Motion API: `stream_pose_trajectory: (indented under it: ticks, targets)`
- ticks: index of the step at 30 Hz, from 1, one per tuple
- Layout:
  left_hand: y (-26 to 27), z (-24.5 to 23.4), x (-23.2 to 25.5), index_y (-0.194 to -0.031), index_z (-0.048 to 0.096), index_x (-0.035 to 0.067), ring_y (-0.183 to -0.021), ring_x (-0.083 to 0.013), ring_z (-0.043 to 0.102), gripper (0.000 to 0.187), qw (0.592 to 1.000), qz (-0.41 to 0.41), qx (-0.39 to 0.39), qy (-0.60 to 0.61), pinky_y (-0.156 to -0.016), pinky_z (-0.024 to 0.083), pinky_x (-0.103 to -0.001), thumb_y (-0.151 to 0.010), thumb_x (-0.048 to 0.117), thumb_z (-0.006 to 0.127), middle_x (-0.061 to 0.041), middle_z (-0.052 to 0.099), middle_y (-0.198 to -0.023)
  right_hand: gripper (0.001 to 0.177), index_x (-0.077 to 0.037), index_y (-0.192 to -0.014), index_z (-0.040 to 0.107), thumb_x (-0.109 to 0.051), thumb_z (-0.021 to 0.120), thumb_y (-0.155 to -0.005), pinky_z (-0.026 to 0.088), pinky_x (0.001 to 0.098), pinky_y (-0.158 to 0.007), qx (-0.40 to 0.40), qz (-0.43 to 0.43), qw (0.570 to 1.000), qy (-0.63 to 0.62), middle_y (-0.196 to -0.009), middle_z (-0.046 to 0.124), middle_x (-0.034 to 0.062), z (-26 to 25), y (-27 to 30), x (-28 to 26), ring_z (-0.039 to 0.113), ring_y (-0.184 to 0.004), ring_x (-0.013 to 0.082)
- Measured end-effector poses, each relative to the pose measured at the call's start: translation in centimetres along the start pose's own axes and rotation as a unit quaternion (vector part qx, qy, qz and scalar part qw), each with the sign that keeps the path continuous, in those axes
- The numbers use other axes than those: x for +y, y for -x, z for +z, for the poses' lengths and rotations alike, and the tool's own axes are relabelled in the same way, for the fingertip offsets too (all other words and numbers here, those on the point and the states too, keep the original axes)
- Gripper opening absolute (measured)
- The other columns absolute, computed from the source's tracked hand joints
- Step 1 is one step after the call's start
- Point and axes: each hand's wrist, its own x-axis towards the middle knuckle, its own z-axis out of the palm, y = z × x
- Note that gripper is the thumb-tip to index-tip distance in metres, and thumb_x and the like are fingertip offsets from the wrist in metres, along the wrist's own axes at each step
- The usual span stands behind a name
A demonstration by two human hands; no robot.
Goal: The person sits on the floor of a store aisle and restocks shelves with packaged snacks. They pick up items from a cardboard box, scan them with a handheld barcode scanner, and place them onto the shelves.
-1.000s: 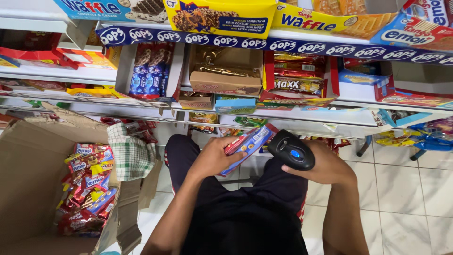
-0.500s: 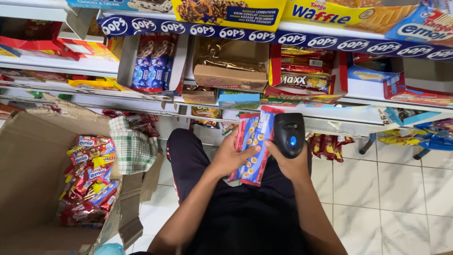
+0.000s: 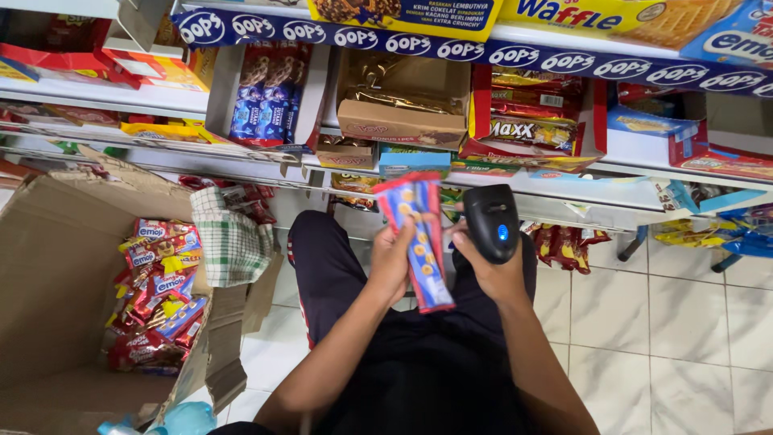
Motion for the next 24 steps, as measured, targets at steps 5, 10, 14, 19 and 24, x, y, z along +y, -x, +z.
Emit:
stream_pose_trajectory:
  ticks: [5, 10, 14, 19, 24]
  targets:
    - [-0.8, 1.5, 2.7, -0.137, 0.058, -0.002, -0.094, -0.0151, 0.067, 0.049, 0.980, 0.130, 0.099, 0.115, -0.086, 0.058, -0.034, -0.109, 0.036, 0.045, -0.007, 0.069, -0.112, 0.043, 0.000, -0.125, 0.065, -0.001, 0.080, -0.085, 0.057, 0.0290, -0.082, -0.035, 0.018, 0.999, 0.001, -0.101, 0.072, 0.0063, -0.9, 0.9, 1.0, 0.068, -0.092, 0.0124]
    - [-0.8, 2.4, 3.7, -0.143, 0.056, 0.002, -0.090, -0.0124, 0.065, 0.047, 0.970, 0.188, 0.110, 0.112, -0.085, 0.056, -0.032, -0.109, 0.033, 0.045, -0.005, 0.067, -0.108, 0.042, -0.002, -0.120, 0.062, 0.000, 0.080, -0.082, 0.058, 0.0289, -0.085, 0.017, 0.035, 0.999, -0.022, -0.106, 0.069, 0.0050, -0.6, 2.1, 4.0, 0.069, -0.097, 0.0118]
    - [-0.8, 1.1, 1.3, -0.130, 0.062, -0.005, -0.072, -0.0169, 0.052, 0.036, 0.985, 0.074, 0.138, -0.073, -0.066, 0.042, -0.037, -0.105, 0.021, 0.066, -0.007, 0.068, -0.096, 0.032, -0.001, -0.117, 0.064, 0.004, 0.078, -0.088, 0.057, 0.0310, -0.082, 0.077, 0.016, 0.990, -0.118, -0.105, 0.068, 0.0064, -0.6, 1.7, 5.1, 0.068, -0.093, 0.0149]
    - [0.5, 0.6, 0.3, -0.114, 0.072, 0.001, -0.094, -0.0079, 0.067, 0.026, 0.971, 0.079, -0.024, -0.223, -0.085, 0.055, -0.028, -0.093, 0.016, 0.077, -0.001, 0.074, -0.104, 0.031, 0.000, -0.117, 0.063, 0.007, 0.075, -0.090, 0.057, 0.0315, -0.080, 0.063, -0.023, 0.985, -0.161, -0.108, 0.068, 0.0085, -0.4, 0.6, 3.5, 0.068, -0.091, 0.0169]
    - [0.6, 1.1, 1.1, -0.108, 0.075, -0.001, -0.090, -0.0103, 0.068, 0.022, 0.972, 0.097, 0.035, -0.212, -0.085, 0.056, -0.028, -0.093, 0.015, 0.077, -0.004, 0.076, -0.101, 0.028, 0.000, -0.116, 0.064, 0.004, 0.072, -0.091, 0.060, 0.0309, -0.076, 0.120, 0.014, 0.989, -0.082, -0.108, 0.068, 0.0083, 1.4, 0.5, 1.5, 0.068, -0.091, 0.0144]
